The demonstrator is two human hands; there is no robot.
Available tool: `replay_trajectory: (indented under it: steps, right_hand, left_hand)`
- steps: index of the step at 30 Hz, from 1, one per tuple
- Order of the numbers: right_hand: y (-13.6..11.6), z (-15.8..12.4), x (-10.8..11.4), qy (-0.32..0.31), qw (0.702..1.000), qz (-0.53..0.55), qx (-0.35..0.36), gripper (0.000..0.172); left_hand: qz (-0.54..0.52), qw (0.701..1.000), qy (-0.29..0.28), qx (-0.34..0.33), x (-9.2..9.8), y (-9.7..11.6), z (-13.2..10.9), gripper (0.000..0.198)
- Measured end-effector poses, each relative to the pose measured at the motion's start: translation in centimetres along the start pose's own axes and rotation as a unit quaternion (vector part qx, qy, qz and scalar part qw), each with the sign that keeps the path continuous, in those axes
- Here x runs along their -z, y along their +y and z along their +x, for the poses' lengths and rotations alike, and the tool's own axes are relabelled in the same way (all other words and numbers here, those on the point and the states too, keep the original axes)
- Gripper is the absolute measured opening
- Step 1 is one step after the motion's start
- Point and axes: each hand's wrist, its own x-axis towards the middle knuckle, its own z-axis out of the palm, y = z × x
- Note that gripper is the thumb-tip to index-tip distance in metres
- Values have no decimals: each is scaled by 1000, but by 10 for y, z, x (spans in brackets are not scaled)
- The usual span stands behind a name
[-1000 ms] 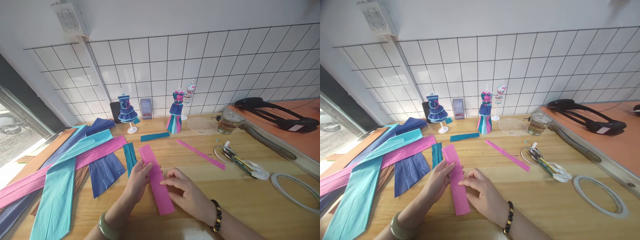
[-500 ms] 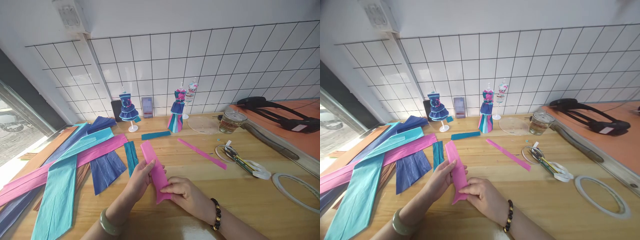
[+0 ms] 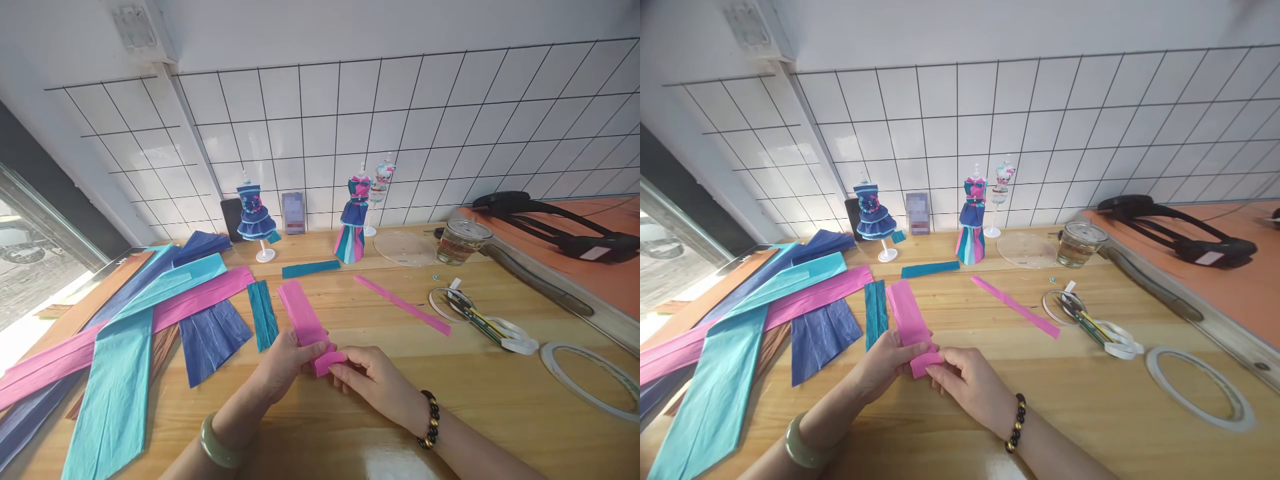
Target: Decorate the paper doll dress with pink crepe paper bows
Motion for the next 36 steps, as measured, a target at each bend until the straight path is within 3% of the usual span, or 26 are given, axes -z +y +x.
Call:
replay_trajectory:
  steps: [5,12,18,36]
  right_hand:
    - [-1,0,0,0,999,25,-23,27]
    - [4,1,-1,-4,999,42,-19,35]
    - [6,2,-4,36,998,24,-54,39]
    - [6,0,-4,62,992,34,-106,42]
  left_hand:
    - [12,1000,-12,-2,0,-2,0,26]
    - [11,1000,21,-6,2,-4,1,28]
    - [19,1000,-5,-7,0,-4,0,30]
    - [89,993,-52,-57,-5,7,-4,23]
